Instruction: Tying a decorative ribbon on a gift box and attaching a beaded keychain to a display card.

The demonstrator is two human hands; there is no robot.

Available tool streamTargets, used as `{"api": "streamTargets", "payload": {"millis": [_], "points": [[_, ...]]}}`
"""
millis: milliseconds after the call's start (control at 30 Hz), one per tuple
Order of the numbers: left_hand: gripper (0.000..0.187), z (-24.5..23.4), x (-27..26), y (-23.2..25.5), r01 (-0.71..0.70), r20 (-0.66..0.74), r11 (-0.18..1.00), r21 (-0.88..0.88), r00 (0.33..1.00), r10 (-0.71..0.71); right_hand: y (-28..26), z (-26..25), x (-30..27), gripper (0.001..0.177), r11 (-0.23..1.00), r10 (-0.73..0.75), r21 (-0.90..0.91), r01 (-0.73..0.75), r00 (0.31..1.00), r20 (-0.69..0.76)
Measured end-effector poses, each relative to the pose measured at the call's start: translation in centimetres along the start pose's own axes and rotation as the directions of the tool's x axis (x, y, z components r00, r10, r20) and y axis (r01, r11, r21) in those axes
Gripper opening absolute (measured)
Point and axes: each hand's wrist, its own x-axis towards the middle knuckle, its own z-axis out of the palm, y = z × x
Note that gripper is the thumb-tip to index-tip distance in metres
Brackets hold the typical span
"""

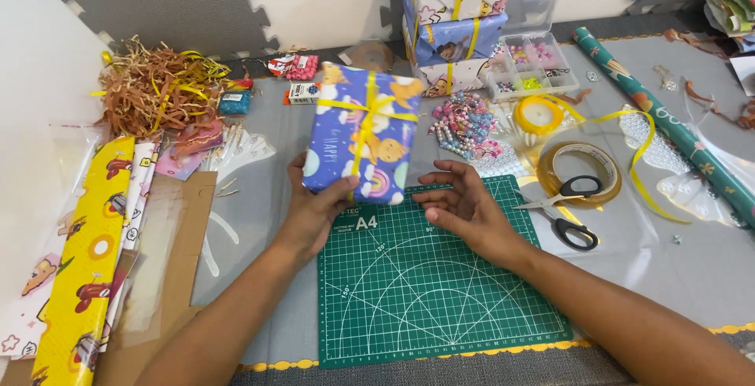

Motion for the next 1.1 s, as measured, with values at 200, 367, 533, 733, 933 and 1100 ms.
{"api": "streamTargets", "payload": {"millis": [200, 367, 533, 733, 933, 1100], "points": [[0.108, 0.2, 0.2, 1.4, 0.07, -0.016, 0.994, 0.084, 0.997, -0.069, 0.3, -0.2, 0.2, 0.079, 1.0, 0.01, -0.006, -0.01, 0.999, -0.043], [0.104, -2.1, 1.5, 2.9, 0.125, 0.108, 0.962, 0.243, 0.982, -0.154, -0.8, -0.4, 0.3, 0.068, 0.999, -0.01, -0.038, 0.006, 0.993, -0.12], [0.109, -1.4, 1.2, 4.6, 0.174, 0.093, 0.955, 0.241, 0.975, -0.202, -0.7, -0.7, 0.4, 0.063, 0.997, -0.036, -0.067, 0.027, 0.992, -0.124], [0.109, -0.9, 1.4, 3.7, 0.146, 0.009, 0.965, 0.216, 0.988, -0.151, -1.2, 0.1, 0.2, 0.064, 0.984, -0.036, -0.175, 0.024, 0.997, -0.065], [0.104, -0.7, 2.0, 5.4, 0.026, 0.066, 0.927, 0.375, 0.996, -0.054, -2.0, 0.4, 0.0, 0.066, 0.981, -0.036, -0.196, 0.016, 0.994, -0.098], [0.113, -2.1, 4.0, 3.1, 0.029, 0.037, 0.952, 0.304, 0.998, -0.042, -2.0, 0.5, 0.2, 0.066, 0.979, -0.018, -0.206, -0.001, 0.996, -0.09]]}}
